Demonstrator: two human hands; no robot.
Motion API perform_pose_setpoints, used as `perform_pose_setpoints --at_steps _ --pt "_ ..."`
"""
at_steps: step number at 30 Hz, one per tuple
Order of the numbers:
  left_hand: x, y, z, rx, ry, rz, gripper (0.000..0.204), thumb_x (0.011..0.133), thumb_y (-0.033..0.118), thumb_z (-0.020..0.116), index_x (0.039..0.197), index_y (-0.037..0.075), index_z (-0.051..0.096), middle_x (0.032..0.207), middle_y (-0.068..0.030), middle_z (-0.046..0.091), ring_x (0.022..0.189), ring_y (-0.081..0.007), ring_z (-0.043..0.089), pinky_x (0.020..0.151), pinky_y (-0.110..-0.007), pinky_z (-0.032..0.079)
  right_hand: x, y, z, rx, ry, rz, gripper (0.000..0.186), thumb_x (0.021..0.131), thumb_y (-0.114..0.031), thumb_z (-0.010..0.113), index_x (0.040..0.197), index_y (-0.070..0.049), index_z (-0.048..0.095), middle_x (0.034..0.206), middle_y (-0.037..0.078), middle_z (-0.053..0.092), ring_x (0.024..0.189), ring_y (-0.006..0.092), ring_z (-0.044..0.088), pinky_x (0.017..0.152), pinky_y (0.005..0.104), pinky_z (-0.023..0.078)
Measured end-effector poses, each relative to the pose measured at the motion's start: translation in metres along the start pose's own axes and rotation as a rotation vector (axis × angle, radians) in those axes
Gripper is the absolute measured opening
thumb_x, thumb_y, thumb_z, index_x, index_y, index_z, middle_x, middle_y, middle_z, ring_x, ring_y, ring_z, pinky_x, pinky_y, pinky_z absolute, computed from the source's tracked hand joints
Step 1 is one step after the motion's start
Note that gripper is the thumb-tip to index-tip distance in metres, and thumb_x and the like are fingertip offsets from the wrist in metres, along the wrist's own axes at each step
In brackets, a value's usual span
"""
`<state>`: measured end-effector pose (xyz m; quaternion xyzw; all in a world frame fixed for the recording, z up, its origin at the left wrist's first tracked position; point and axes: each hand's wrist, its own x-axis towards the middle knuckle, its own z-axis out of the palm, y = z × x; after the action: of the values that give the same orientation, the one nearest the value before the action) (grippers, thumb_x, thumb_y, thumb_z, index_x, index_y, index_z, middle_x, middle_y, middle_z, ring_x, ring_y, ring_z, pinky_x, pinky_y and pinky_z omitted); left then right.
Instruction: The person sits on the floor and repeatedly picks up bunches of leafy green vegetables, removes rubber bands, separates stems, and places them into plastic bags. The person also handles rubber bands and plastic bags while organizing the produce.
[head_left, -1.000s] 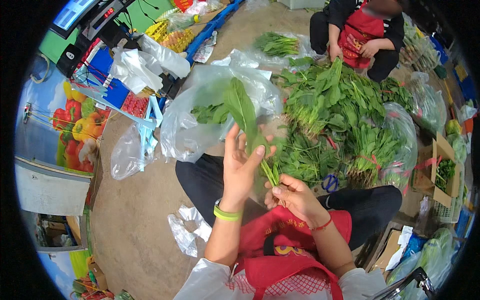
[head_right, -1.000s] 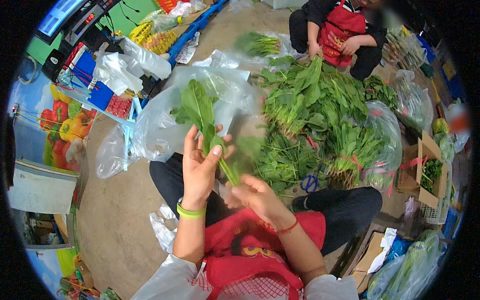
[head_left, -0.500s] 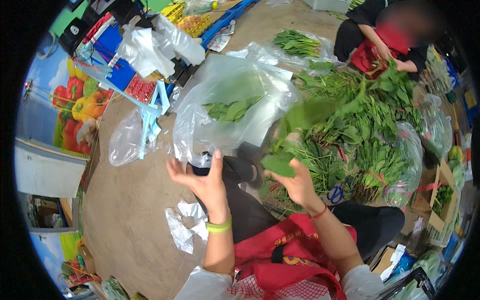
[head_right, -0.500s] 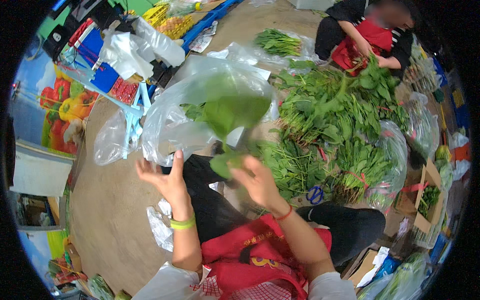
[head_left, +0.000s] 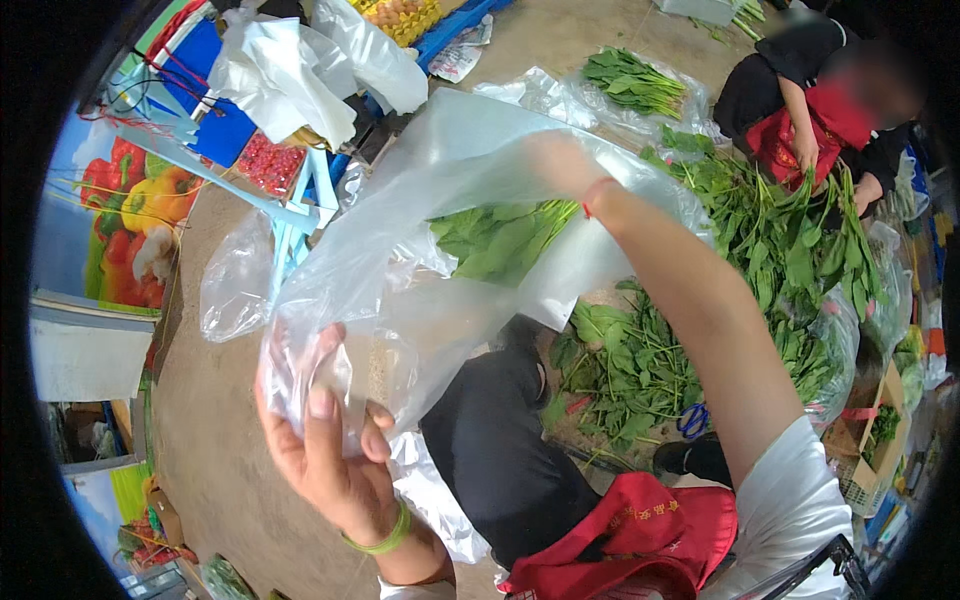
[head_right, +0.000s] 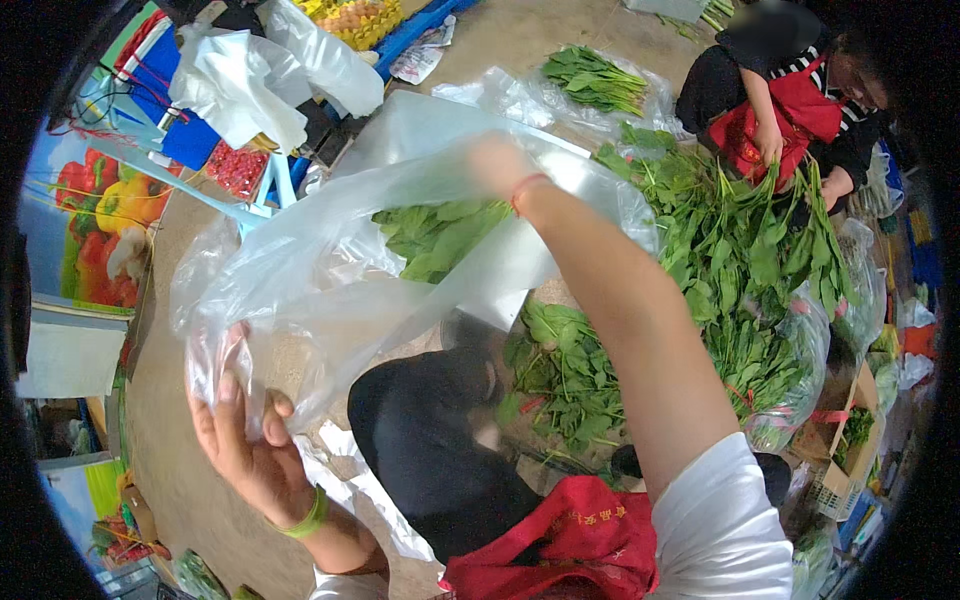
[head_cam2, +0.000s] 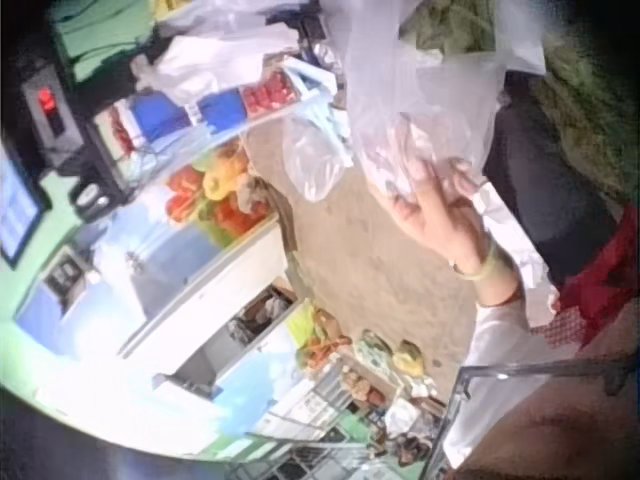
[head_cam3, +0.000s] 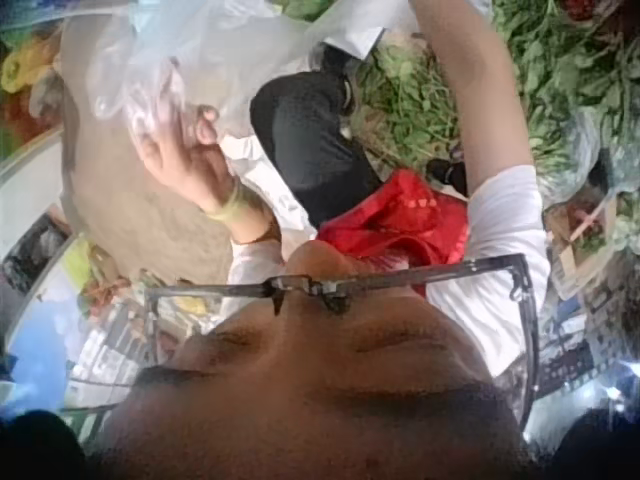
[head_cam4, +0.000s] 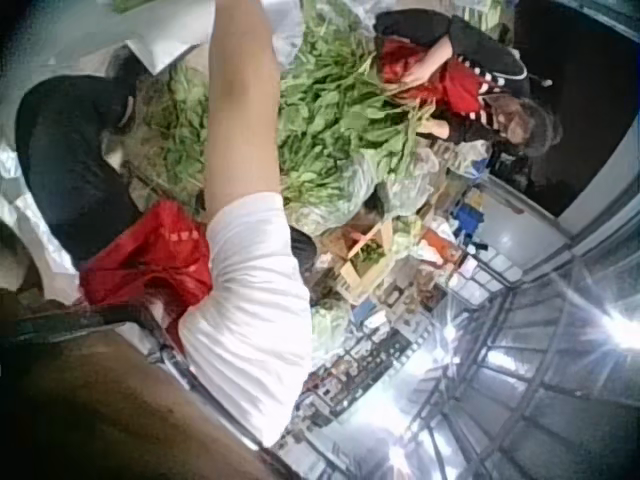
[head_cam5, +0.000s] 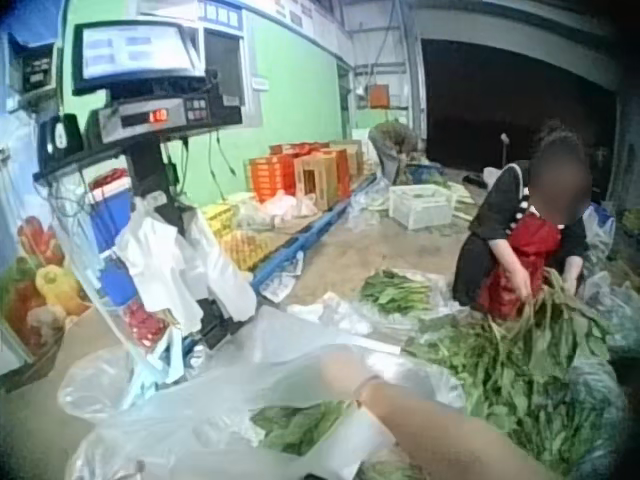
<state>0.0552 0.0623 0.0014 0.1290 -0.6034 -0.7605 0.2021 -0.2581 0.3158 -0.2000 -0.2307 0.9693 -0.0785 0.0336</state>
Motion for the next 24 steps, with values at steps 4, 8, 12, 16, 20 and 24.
perform_pose_setpoints --at_steps 4,8,12,16,20,24 --pt "0.009 -0.008 0.018 0.056 -0.107 0.048 0.072 0.091 0.014 0.063 0.155 0.0 0.032 0.144 -0.0271 0.05 0.085 -0.0115 0.063 0.068 -0.022 0.053 0.011 0.045 0.016 0.158 0.367 0.229 0.019 0.093 -0.014 0.057 0.105 -0.003 0.067 0.103 0.02 0.07 0.101 0.0386 0.067 0.086 0.0445 0.054" --pt "0.002 -0.019 0.028 0.148 -0.072 0.121 0.073 0.091 0.018 0.064 0.155 0.0 0.032 0.148 -0.0262 0.046 0.095 -0.0176 0.062 0.084 -0.031 0.053 -0.064 0.031 0.01 0.183 0.319 0.037 0.023 0.099 -0.022 0.057 0.098 -0.001 0.066 0.092 0.019 0.07 0.084 0.0361 0.065 0.076 0.0429 0.052" --pt "-0.032 -0.024 0.039 0.186 0.026 0.247 0.073 0.093 0.023 0.064 0.154 0.0 0.032 0.148 -0.0226 0.046 0.119 -0.0282 0.057 0.103 -0.044 0.048 -0.243 -0.034 -0.019 0.77 0.578 0.202 0.023 0.103 -0.022 0.054 0.105 0.0 0.061 0.089 0.019 0.063 0.078 0.0332 0.062 0.074 0.0439 0.052" --pt "-0.074 -0.049 0.032 0.592 0.29 0.591 0.06 0.102 0.035 0.05 0.148 -0.001 0.039 0.147 -0.0233 0.045 0.138 -0.0382 0.044 0.116 -0.056 0.037 -0.449 -0.031 0.113 0.605 0.109 0.587 0.021 0.104 -0.02 0.053 0.099 0.0 0.059 0.078 0.015 0.062 0.073 0.0296 0.063 0.07 0.0416 0.05" --pt "-0.126 -0.056 0.089 0.557 -0.226 0.668 0.049 0.105 0.037 0.037 0.122 -0.006 0.054 0.134 -0.0238 0.051 0.132 -0.0397 0.049 0.114 -0.056 0.037 -0.546 -0.029 0.245 0.708 0.067 0.949 0.016 0.099 -0.014 0.053 0.102 0.001 0.058 0.078 0.017 0.065 0.073 0.0294 0.066 0.067 0.0425 0.05" --pt "-0.16 -0.111 0.153 0.544 -0.855 0.456 0.022 0.095 0.006 0.055 0.11 -0.003 0.067 0.119 -0.0194 0.06 0.118 -0.0352 0.056 0.102 -0.046 0.045 -0.531 0.04 0.29 0.967 0.277 1.098 0.021 0.093 -0.008 0.056 0.11 0.004 0.057 0.078 0.016 0.065 0.068 0.0254 0.065 0.063 0.0408 0.051"
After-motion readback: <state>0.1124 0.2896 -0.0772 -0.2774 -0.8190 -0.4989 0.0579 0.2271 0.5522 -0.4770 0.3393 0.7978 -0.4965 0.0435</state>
